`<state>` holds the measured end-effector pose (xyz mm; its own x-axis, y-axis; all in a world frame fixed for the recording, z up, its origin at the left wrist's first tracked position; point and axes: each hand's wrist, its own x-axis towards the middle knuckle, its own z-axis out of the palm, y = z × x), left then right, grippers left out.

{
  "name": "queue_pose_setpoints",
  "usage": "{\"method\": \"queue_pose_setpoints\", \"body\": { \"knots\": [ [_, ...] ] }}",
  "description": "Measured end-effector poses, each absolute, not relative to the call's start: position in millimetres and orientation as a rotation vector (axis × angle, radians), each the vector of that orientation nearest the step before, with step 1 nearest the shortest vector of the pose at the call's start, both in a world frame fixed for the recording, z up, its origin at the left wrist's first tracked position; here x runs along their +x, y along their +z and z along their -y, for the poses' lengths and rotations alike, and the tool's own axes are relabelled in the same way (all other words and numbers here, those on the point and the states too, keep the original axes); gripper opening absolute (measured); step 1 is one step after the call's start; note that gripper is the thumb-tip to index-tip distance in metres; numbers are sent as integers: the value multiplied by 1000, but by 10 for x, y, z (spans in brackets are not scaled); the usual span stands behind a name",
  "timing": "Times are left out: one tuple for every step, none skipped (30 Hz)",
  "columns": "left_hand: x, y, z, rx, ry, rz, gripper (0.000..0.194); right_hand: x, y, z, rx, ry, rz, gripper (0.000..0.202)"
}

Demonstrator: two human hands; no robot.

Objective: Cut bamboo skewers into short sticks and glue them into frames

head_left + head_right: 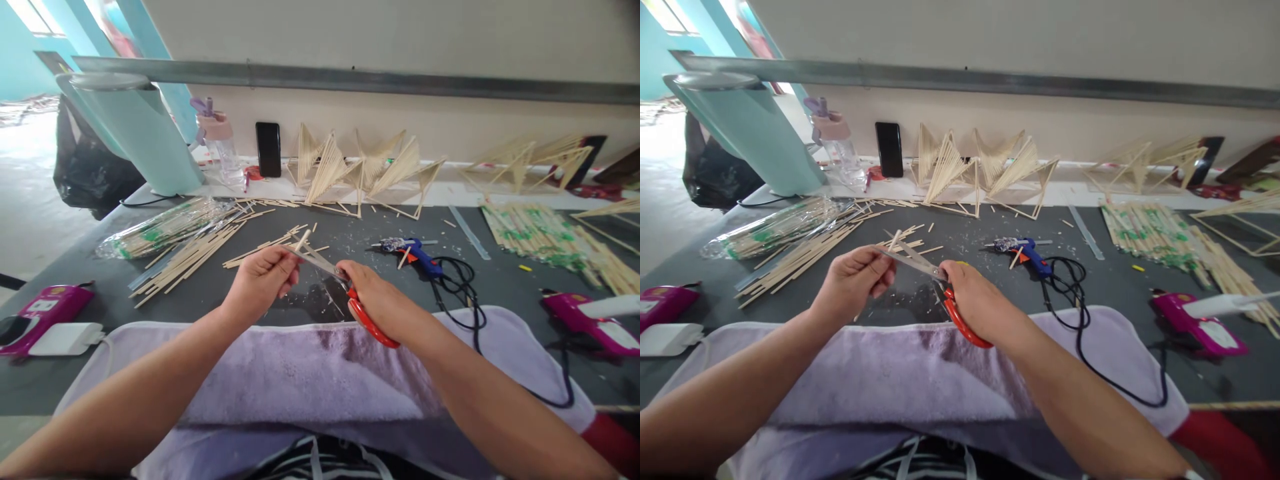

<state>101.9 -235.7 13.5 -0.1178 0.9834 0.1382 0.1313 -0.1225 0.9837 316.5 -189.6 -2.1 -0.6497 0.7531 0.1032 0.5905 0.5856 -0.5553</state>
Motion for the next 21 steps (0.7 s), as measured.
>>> {"method": "queue_pose_setpoints", "body": {
  "knots": [
    [1018,133,2352,1319,1307,-1300,20,3164,-35,1883,-1083,706,2482,31],
    [1018,131,2350,1306,1274,-1273,21,3161,-44,1873,-1065,725,2477,33],
    [1019,129,2350,1299,1245,-1256,22,3157,-48,1868,-1053,747,2471,36],
    [1021,128,2351,1299,1224,-1247,22,3152,-49,1866,-1050,769,2463,39],
    [1023,129,2353,1302,1210,-1242,22,3146,-48,1866,-1051,782,2452,42],
    [1024,131,2355,1306,1205,-1236,23,3142,-46,1866,-1053,791,2439,44],
    [1024,133,2357,1310,1202,-1230,23,3138,-45,1865,-1053,791,2423,45],
    [1024,136,2357,1313,1198,-1223,23,3135,-46,1862,-1045,787,2407,44],
    [1024,137,2357,1316,1192,-1219,22,3134,-50,1857,-1028,779,2395,43],
    [1023,138,2357,1322,1185,-1218,22,3135,-56,1850,-1005,769,2386,42],
    [1021,139,2357,1334,1179,-1223,22,3138,-63,1843,-980,757,2379,40],
    [1019,140,2358,1358,1175,-1233,22,3143,-69,1837,-959,754,2376,40],
    [1017,142,2361,1394,1176,-1248,23,3148,-73,1833,-939,764,2376,40],
    [1014,148,2365,1444,1182,-1270,23,3156,-74,1831,-926,791,2374,40],
    [1010,156,2369,1505,1190,-1295,23,3163,-70,1831,-916,829,2367,41],
    [1005,167,2373,1575,1198,-1321,23,3170,-60,1834,-911,880,2362,41],
    [998,180,2375,1647,1203,-1345,24,3177,-47,1837,-910,935,2357,40],
    [989,193,2375,1719,1206,-1364,25,3181,-28,1842,-914,986,2349,38],
    [979,205,2371,1786,1207,-1377,28,3184,-7,1846,-920,1037,2347,36],
    [967,216,2366,1846,1206,-1382,30,3184,17,1850,-935,1086,2344,35],
    [955,226,2360,1900,1200,-1382,32,3182,42,1852,-957,1134,2336,34]
  ]
}}
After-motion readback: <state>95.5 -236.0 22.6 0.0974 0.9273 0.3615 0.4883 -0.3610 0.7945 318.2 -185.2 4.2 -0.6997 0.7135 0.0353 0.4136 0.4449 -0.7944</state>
